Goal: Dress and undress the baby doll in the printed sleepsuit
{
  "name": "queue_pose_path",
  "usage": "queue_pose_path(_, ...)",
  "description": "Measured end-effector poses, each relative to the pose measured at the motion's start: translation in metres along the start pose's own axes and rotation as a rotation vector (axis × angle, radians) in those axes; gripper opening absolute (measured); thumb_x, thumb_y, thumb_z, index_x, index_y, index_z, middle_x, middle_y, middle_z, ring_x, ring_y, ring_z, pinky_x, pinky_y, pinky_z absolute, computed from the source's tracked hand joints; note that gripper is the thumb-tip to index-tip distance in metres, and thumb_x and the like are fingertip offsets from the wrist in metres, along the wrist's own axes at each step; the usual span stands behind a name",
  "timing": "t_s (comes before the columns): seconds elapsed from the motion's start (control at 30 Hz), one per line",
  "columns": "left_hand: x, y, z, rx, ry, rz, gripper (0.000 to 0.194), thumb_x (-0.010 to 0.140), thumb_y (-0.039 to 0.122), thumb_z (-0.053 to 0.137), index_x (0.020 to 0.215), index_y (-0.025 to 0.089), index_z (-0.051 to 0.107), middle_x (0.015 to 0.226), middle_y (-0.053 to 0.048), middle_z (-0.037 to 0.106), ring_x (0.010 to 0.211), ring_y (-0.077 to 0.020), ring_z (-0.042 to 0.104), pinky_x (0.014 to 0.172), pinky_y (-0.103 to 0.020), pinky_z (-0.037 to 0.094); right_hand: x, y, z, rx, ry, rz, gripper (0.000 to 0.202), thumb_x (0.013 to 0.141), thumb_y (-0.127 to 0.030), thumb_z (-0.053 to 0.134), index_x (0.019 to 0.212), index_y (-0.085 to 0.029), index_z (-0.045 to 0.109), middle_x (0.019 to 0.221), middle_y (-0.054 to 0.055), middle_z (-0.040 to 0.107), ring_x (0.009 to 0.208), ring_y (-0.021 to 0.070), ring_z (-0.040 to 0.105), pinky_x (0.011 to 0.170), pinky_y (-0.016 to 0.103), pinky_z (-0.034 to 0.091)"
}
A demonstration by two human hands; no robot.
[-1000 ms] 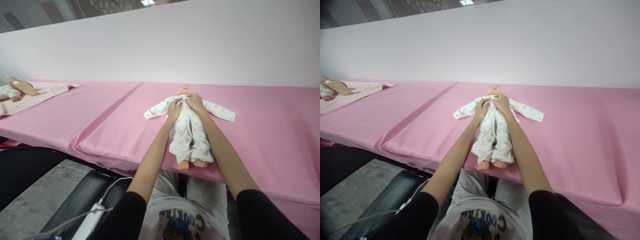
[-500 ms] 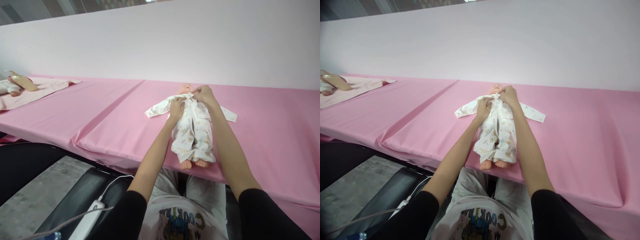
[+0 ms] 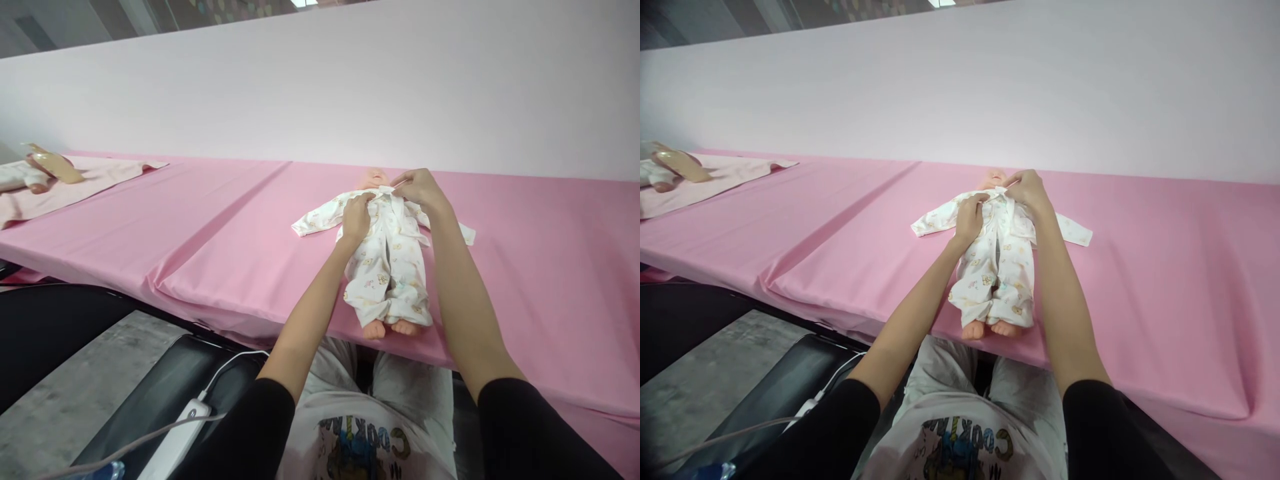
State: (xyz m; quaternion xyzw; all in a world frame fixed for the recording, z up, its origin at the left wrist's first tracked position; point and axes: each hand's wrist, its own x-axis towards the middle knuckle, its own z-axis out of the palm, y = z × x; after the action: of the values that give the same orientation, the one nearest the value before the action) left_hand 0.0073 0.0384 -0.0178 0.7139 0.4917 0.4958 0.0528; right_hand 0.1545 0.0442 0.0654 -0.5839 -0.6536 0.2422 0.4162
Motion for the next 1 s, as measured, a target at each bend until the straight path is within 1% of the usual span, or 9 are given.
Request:
queue_pose_path(0.13,0.0020,-0.0003,-0.0014,-0.148,0.069,-0.103,0.027,0.082,0.004,0.040,0.092,0.017,0.061,0.098,-0.006,0.070,0.092,-0.0167,0.062,0.087,-0.029,0.045,-0.0064,-0.0074,0.0017,-0.053,-0.069,-0.011,0.028,0.059,-0.001,0.061,0.085,-0.008,0.070,0.067,0.004,0.064,0.053,0.0114,0.052,0.061,0.029,0.049)
queue_pose_path(0.27,0.0029,-0.0001,-0.0026,-0.154,0.078,-0.132,0.022,0.081,0.006,0.044,0.087,0.017,0.061,0.094,-0.005,0.070,0.087,-0.0161,0.063,0.084,-0.029,0.046,-0.0057,-0.0063,0.0032,-0.068,-0.060,-0.020,0.032,0.060,-0.002,0.059,0.089,-0.009,0.071,0.072,0.005,0.065,0.055,0.0112,0.052,0.061,0.027,0.048)
queue_pose_path(0.37,0.0026,0.0011,-0.0031,-0.133,0.089,-0.109,0.021,0.082,0.008,0.044,0.089,0.018,0.061,0.092,-0.005,0.070,0.086,-0.0170,0.063,0.085,-0.031,0.046,-0.0020,-0.0017,0.0040,-0.024,-0.048,-0.026,0.034,0.059,-0.004,0.061,0.092,-0.008,0.070,0.075,0.006,0.066,0.061,0.0132,0.055,0.062,0.027,0.048)
queue_pose_path(0.47,0.0027,0.0042,-0.0027,-0.121,0.101,-0.032,0.020,0.084,0.010,0.044,0.093,0.018,0.059,0.092,-0.005,0.069,0.087,-0.0174,0.062,0.086,-0.031,0.045,0.0002,0.0004,0.0059,-0.013,-0.077,-0.057,0.032,0.059,-0.004,0.062,0.090,-0.009,0.071,0.074,0.006,0.065,0.066,0.0145,0.057,0.067,0.028,0.048)
queue_pose_path(0.53,0.0032,0.0062,-0.0014,-0.154,0.081,0.025,0.021,0.084,0.010,0.044,0.096,0.019,0.058,0.090,-0.004,0.069,0.087,-0.0163,0.062,0.085,-0.029,0.045,0.0001,-0.0003,0.0078,-0.010,-0.100,-0.066,0.029,0.060,-0.004,0.063,0.087,-0.009,0.071,0.073,0.005,0.064,0.067,0.0142,0.056,0.069,0.028,0.048)
queue_pose_path(0.6,0.0038,0.0073,0.0001,-0.217,0.053,0.039,0.023,0.084,0.010,0.044,0.099,0.021,0.057,0.088,-0.003,0.068,0.085,-0.0141,0.063,0.082,-0.026,0.046,-0.0009,-0.0018,0.0093,0.004,-0.119,-0.058,0.027,0.060,-0.003,0.062,0.085,-0.010,0.071,0.071,0.003,0.062,0.067,0.0136,0.055,0.070,0.028,0.047)
queue_pose_path(0.7,0.0044,0.0076,0.0016,-0.313,0.041,-0.013,0.024,0.083,0.010,0.045,0.101,0.022,0.056,0.087,-0.001,0.068,0.078,-0.0114,0.063,0.079,-0.023,0.047,-0.0025,-0.0035,0.0094,0.053,-0.131,-0.030,0.026,0.061,-0.002,0.063,0.084,-0.010,0.070,0.066,0.001,0.060,0.064,0.0122,0.054,0.069,0.027,0.048)
queue_pose_path(0.83,0.0050,0.0081,0.0013,-0.419,0.040,-0.085,0.023,0.079,0.007,0.049,0.097,0.021,0.057,0.083,-0.001,0.068,0.073,-0.0101,0.064,0.076,-0.022,0.049,-0.0031,-0.0024,0.0083,0.151,-0.158,0.045,0.026,0.060,0.001,0.066,0.084,-0.010,0.069,0.060,0.001,0.058,0.058,0.0119,0.054,0.062,0.027,0.049)
queue_pose_path(1.0,0.0069,0.0062,0.0018,-0.440,0.048,-0.145,0.021,0.077,0.006,0.052,0.092,0.020,0.057,0.080,-0.001,0.068,0.074,-0.0095,0.065,0.075,-0.021,0.050,-0.0048,-0.0005,0.0101,0.188,-0.181,0.056,0.019,0.063,0.003,0.067,0.078,-0.010,0.066,0.056,0.001,0.057,0.052,0.0095,0.052,0.052,0.021,0.046)
